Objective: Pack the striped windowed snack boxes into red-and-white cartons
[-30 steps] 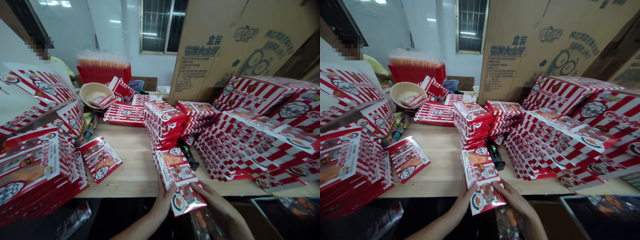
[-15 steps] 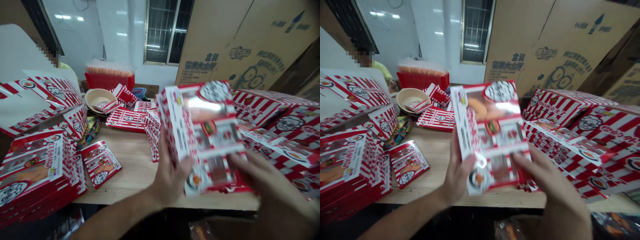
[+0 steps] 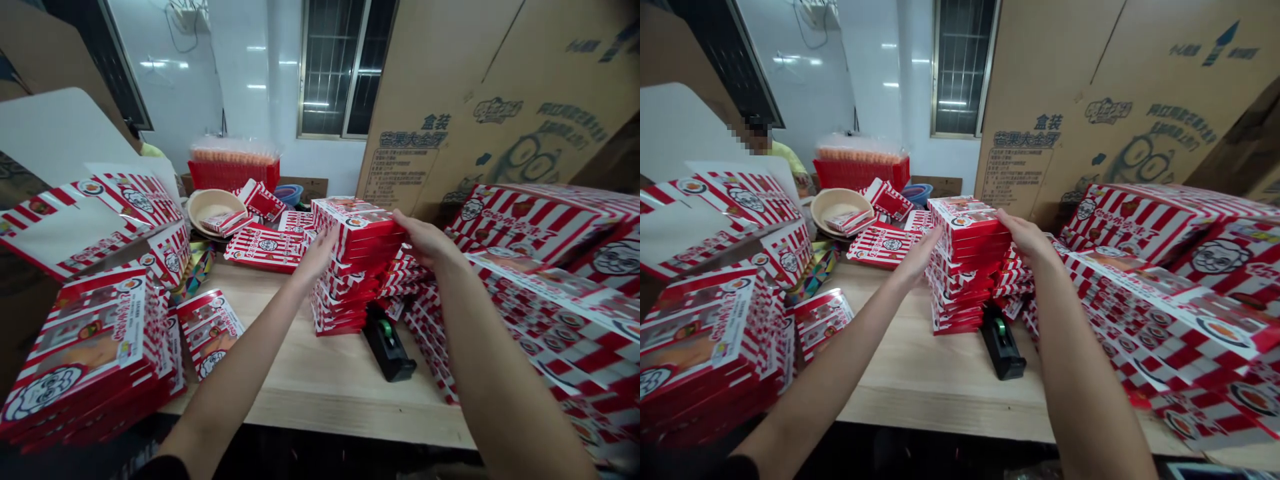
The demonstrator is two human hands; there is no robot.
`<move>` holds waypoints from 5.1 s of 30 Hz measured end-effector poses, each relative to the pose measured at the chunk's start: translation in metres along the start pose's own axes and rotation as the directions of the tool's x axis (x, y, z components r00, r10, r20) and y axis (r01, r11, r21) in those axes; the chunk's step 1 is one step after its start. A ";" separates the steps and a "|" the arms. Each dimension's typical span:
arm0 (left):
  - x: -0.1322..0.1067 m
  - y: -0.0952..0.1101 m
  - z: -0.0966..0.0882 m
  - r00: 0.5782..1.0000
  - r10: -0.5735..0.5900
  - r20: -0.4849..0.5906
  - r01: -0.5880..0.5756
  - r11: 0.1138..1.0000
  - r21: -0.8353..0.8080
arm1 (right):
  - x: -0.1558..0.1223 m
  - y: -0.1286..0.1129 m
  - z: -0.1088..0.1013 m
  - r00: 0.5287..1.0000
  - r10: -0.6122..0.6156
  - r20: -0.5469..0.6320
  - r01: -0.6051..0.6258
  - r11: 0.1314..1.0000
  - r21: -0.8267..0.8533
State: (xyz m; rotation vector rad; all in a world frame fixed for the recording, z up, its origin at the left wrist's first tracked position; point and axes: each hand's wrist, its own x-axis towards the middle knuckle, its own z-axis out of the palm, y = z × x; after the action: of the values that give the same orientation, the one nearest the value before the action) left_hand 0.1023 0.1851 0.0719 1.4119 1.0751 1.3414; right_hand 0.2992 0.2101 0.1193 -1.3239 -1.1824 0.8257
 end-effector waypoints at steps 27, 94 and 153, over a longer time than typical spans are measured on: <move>-0.194 -0.152 -0.074 0.970 -0.081 -0.227 0.194 0.821 0.537 | -0.227 0.174 0.122 0.797 0.416 0.437 -0.491 0.869 0.067; -0.157 -0.034 -0.112 0.930 -0.018 0.368 -0.008 0.998 0.069 | -0.194 0.093 0.056 0.829 -0.225 0.513 0.169 0.974 0.154; -0.188 -0.045 -0.063 0.857 0.456 0.242 -0.513 0.698 0.499 | -0.249 0.127 0.015 0.967 0.249 -0.043 -0.228 0.933 0.277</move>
State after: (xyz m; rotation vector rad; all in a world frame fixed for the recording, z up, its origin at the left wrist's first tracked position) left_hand 0.0309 0.0147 -0.0139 2.3064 1.1119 1.3464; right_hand 0.2433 -0.0071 -0.0480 -1.2740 -0.8226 1.0614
